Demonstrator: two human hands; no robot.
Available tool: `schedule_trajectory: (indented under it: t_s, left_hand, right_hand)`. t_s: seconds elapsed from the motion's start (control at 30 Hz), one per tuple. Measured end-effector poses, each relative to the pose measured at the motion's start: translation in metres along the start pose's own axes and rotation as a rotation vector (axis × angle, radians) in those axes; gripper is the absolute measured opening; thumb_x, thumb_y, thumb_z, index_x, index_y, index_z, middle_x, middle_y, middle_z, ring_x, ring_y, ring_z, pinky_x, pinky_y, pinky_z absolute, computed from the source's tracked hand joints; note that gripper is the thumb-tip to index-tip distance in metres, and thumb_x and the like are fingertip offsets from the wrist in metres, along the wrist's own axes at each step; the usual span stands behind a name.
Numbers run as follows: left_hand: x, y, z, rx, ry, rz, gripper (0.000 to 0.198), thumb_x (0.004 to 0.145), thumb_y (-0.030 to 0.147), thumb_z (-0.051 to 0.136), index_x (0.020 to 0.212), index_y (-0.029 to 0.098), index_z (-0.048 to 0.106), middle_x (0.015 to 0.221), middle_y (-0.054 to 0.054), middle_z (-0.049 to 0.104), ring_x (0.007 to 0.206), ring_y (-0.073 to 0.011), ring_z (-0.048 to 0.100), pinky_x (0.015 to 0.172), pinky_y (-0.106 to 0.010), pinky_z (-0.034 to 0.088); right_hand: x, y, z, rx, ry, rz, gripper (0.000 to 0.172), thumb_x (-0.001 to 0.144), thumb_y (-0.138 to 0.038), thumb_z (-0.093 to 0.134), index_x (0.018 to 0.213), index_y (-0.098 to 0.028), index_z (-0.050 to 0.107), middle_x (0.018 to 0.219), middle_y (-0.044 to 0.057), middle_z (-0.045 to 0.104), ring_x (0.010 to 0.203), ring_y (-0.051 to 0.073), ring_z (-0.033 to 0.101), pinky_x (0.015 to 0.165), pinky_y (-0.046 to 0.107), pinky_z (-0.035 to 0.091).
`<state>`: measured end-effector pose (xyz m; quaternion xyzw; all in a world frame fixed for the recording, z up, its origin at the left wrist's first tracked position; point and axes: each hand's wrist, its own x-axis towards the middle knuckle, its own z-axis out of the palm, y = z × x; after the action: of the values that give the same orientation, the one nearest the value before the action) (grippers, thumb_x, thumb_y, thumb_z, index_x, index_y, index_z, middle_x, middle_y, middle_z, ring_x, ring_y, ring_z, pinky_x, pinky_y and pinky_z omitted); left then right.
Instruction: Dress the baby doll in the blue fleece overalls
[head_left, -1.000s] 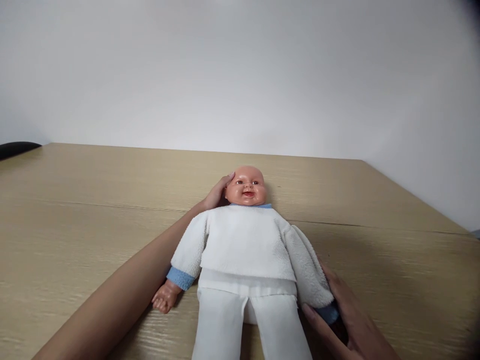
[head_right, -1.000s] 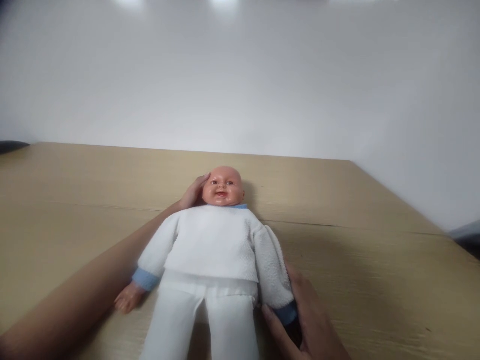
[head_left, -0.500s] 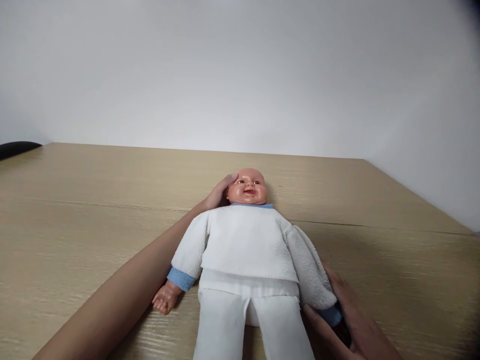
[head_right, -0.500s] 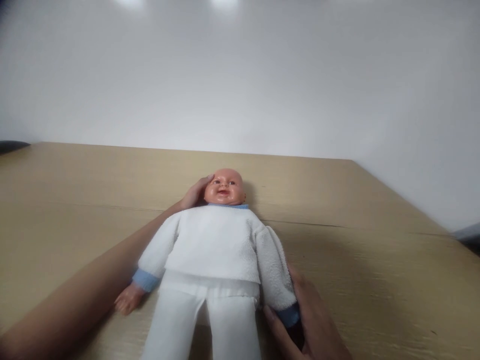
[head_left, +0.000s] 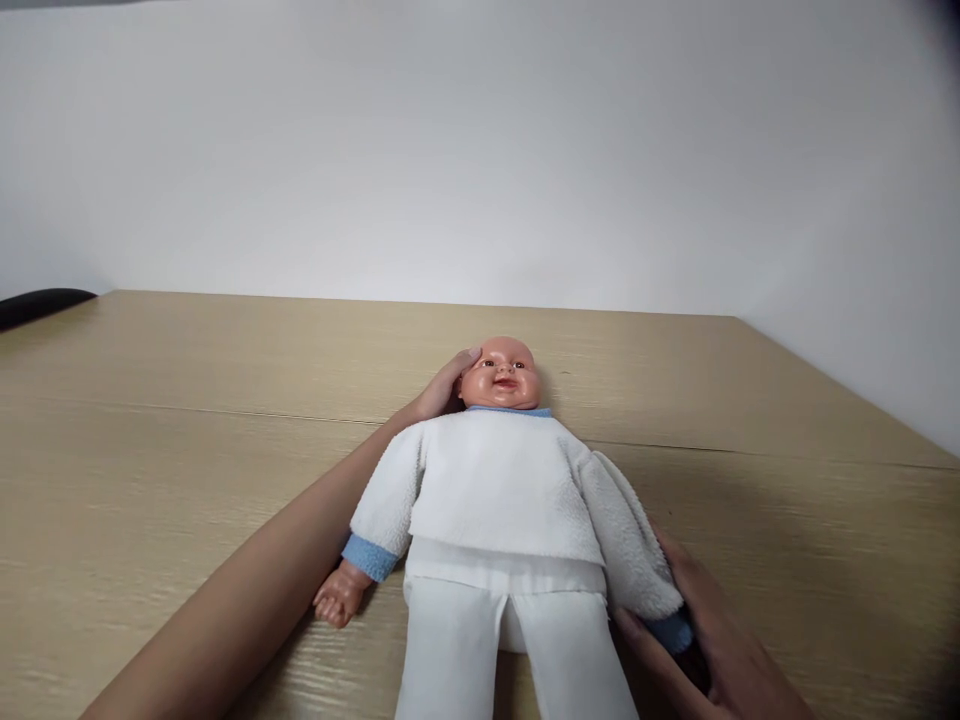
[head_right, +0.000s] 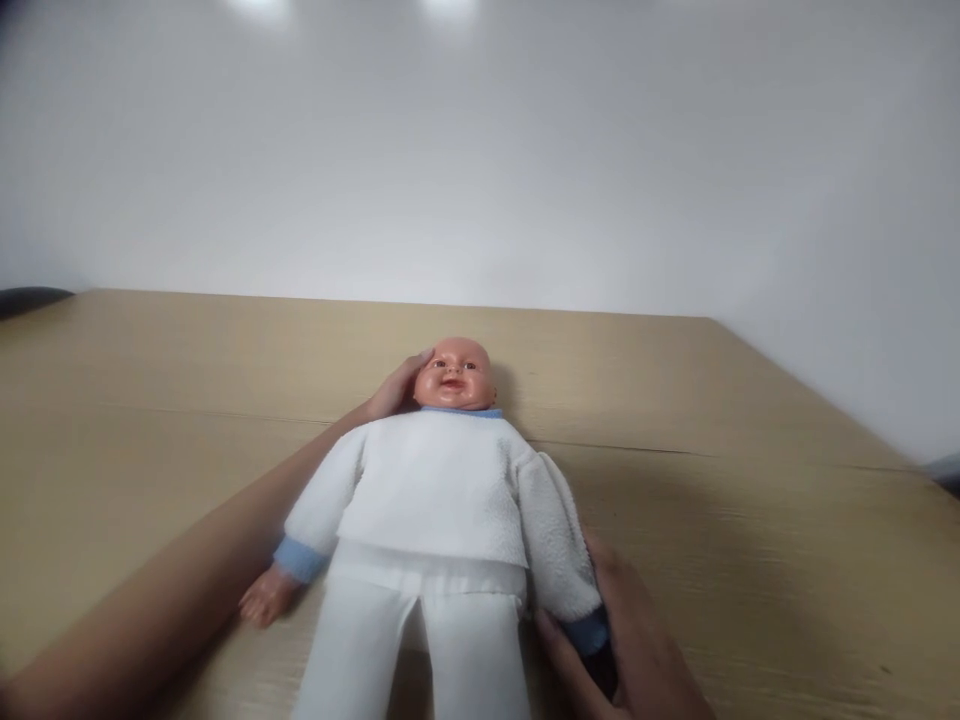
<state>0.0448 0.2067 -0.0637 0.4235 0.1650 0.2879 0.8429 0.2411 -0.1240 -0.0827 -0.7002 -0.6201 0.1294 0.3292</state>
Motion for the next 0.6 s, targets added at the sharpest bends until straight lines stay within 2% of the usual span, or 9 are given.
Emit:
schedule_trajectory:
  t_s: [0.2, 0.3, 0.37, 0.47, 0.53, 0.6]
  left_hand:
    - [-0.003, 0.001, 0.000, 0.045, -0.036, -0.056, 0.067, 0.099, 0.063, 0.066, 0.142, 0.012, 0.071, 0.136, -0.018, 0.077, 0.135, -0.0396, 0.068, 0.127, -0.054, 0.043]
    - [-0.004, 0.001, -0.008, 0.064, -0.026, 0.005, 0.062, 0.097, 0.063, 0.069, 0.138, 0.015, 0.073, 0.140, -0.016, 0.076, 0.140, -0.0390, 0.065, 0.128, -0.054, 0.041]
    - [-0.008, 0.002, -0.017, 0.076, 0.047, 0.098, 0.054, 0.097, 0.059, 0.072, 0.134, 0.019, 0.074, 0.146, -0.013, 0.073, 0.147, -0.0364, 0.060, 0.131, -0.052, 0.038]
    - [-0.023, 0.004, -0.030, 0.079, 0.250, 0.203, 0.045, 0.093, 0.050, 0.077, 0.127, 0.021, 0.075, 0.154, -0.012, 0.067, 0.153, -0.0331, 0.053, 0.133, -0.050, 0.036]
    - [-0.045, 0.005, -0.034, 0.090, 0.340, 0.244, 0.045, 0.091, 0.047, 0.079, 0.127, 0.019, 0.075, 0.157, -0.014, 0.064, 0.154, -0.0334, 0.051, 0.132, -0.049, 0.038]
    - [-0.073, 0.005, -0.033, 0.130, 0.361, 0.282, 0.049, 0.091, 0.049, 0.079, 0.129, 0.018, 0.073, 0.157, -0.015, 0.062, 0.151, -0.0344, 0.053, 0.130, -0.049, 0.040]
  right_hand:
    - [0.002, -0.007, -0.002, 0.030, -0.004, 0.031, 0.066, 0.100, -0.055, 0.064, 0.159, -0.029, 0.051, 0.151, 0.014, 0.070, 0.133, 0.040, 0.071, 0.105, 0.052, 0.066]
    - [0.003, -0.010, -0.002, 0.047, 0.003, 0.037, 0.066, 0.100, -0.054, 0.065, 0.159, -0.027, 0.051, 0.150, 0.015, 0.069, 0.133, 0.040, 0.070, 0.106, 0.051, 0.065]
    - [0.004, -0.011, -0.001, 0.054, -0.002, 0.037, 0.066, 0.101, -0.054, 0.064, 0.159, -0.026, 0.050, 0.152, 0.015, 0.067, 0.136, 0.040, 0.068, 0.109, 0.051, 0.063]
    - [0.004, -0.011, 0.001, 0.060, -0.005, 0.043, 0.066, 0.102, -0.054, 0.064, 0.160, -0.026, 0.047, 0.156, 0.015, 0.063, 0.141, 0.039, 0.064, 0.117, 0.053, 0.057]
    - [0.004, -0.010, 0.003, 0.061, 0.005, 0.057, 0.067, 0.102, -0.055, 0.062, 0.161, -0.026, 0.045, 0.158, 0.016, 0.061, 0.143, 0.038, 0.061, 0.120, 0.056, 0.053]
    - [0.005, -0.010, 0.007, 0.065, 0.024, 0.063, 0.068, 0.102, -0.055, 0.060, 0.161, -0.025, 0.044, 0.157, 0.018, 0.061, 0.143, 0.038, 0.060, 0.121, 0.060, 0.050]
